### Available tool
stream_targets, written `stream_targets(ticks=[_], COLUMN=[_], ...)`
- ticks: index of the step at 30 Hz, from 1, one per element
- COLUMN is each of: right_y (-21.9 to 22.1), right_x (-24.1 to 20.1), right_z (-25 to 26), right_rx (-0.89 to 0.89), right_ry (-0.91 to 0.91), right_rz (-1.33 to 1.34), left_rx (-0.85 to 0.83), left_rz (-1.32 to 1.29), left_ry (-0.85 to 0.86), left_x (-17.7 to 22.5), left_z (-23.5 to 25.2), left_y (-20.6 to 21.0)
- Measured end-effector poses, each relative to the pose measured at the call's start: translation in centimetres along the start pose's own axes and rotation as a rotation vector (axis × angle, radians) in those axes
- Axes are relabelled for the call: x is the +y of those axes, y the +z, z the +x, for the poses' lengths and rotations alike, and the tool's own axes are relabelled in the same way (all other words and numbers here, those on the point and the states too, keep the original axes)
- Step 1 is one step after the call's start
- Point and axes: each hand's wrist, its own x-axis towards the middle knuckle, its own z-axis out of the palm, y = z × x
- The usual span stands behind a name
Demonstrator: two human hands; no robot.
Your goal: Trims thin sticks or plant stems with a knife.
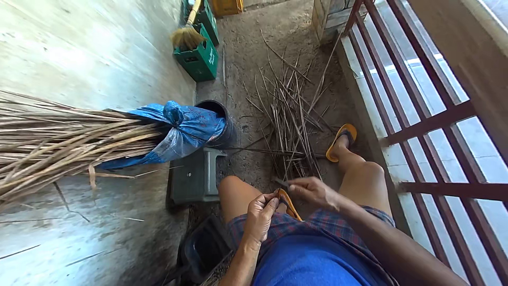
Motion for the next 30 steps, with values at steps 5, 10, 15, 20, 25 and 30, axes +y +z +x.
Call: stream_targets(ticks=[5,10,15,20,25,30], right_y=[-0.5,-3.5,0.0,0.0,-0.3,2.8], right_x=[0.2,0.6,0.9,1.1,1.3,1.2], right_z=[0.2,0.9,0.6,1.2,1.4,0.3], right_rx=[0.094,0.286,0.032,0.098,0.108,-0.067], right_ry=[0.009,0.049,-0.026,-0.116,-0.103,-0.033], right_rz=[0.061,0.180,0.373,0.508,0.533,0.387], left_rx=[-0.021,-0.007,-0.035,-0.091,-0.126,-0.049], left_rz=[-0.007,-0.008,0.015,0.012,0.021,-0.001], left_ry=[0.023,-0.019,0.004,-0.043,-0.139,-0.058], left_x=[0.0,0.0,0.1,0.0,-0.4,-0.5], left_z=[0.0,-0.3,-0.1,-0.4,-0.8,-0.7], left_y=[-0.2,-0.3,0.3,-0.1,-0.7,-0.7])
